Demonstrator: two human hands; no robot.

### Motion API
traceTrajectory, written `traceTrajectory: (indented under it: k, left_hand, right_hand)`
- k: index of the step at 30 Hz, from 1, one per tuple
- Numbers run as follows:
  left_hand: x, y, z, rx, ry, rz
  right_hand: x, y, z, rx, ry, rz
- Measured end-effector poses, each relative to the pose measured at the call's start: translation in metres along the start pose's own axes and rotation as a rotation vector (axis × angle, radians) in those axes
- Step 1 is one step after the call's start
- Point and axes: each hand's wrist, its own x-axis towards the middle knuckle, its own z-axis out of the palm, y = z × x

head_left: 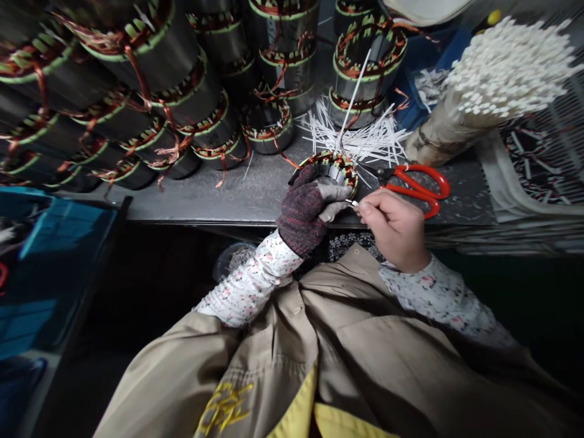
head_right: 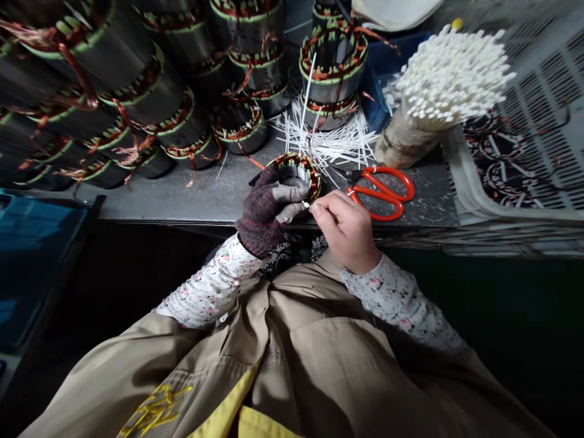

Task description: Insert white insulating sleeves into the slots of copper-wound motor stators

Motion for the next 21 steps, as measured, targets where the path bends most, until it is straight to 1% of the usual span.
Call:
traceTrajectory:
  k: [4, 7, 9, 12, 13, 14, 16, 17, 18, 19, 21]
  left_hand:
    - [0.0, -0.002, 0.001, 0.028, -0.018, 0.02]
    - [0.0, -0.004, 0.0, -0.021, 0.006, 0.078]
    - [0.001, -0.005, -0.001, -0.012, -0.007, 0.117]
    - [0.003, -0.003, -0.003, 0.087, 0.004, 0.17]
    - [0.003, -0.002, -0.003, 0.111, 0.021, 0.179]
    - [0.003, -0.001, -0.003, 0.124, 0.041, 0.184]
    - [0.003, 0.001, -0.003, 0.112, 0.074, 0.176]
    - [0.002, 0.0, -0.003, 0.095, 0.094, 0.173]
    - [0.001, 0.0, -0.003, 0.086, 0.111, 0.178]
    - [0.001, -0.001, -0.004, 0.085, 0.118, 0.181]
    - [0.001, -0.003, -0.006, 0.112, 0.099, 0.211]
  right_hand:
    - [0.006, 0.012, 0.007, -0.071, -0.008, -0.027]
    - [0.008, 0.014, 0.008, -0.053, -0.019, 0.027]
    - [0.01, 0.009, 0.005, -0.063, -0.07, 0.067]
    - [0.014, -0.004, -0.006, -0.036, -0.201, 0.042]
    - [0.015, -0.008, -0.01, 0.022, -0.225, 0.032]
    - [0.016, -0.012, -0.015, 0.101, -0.215, 0.022]
    - [0.015, -0.017, -0.024, 0.281, -0.119, 0.013]
    - [0.014, -0.018, -0.026, 0.378, -0.091, 0.032]
    - [0.012, -0.019, -0.028, 0.483, -0.098, 0.069]
    - [0.009, -0.019, -0.029, 0.597, -0.141, 0.125]
    - [0.002, -0.019, -0.031, 0.798, -0.275, 0.267]
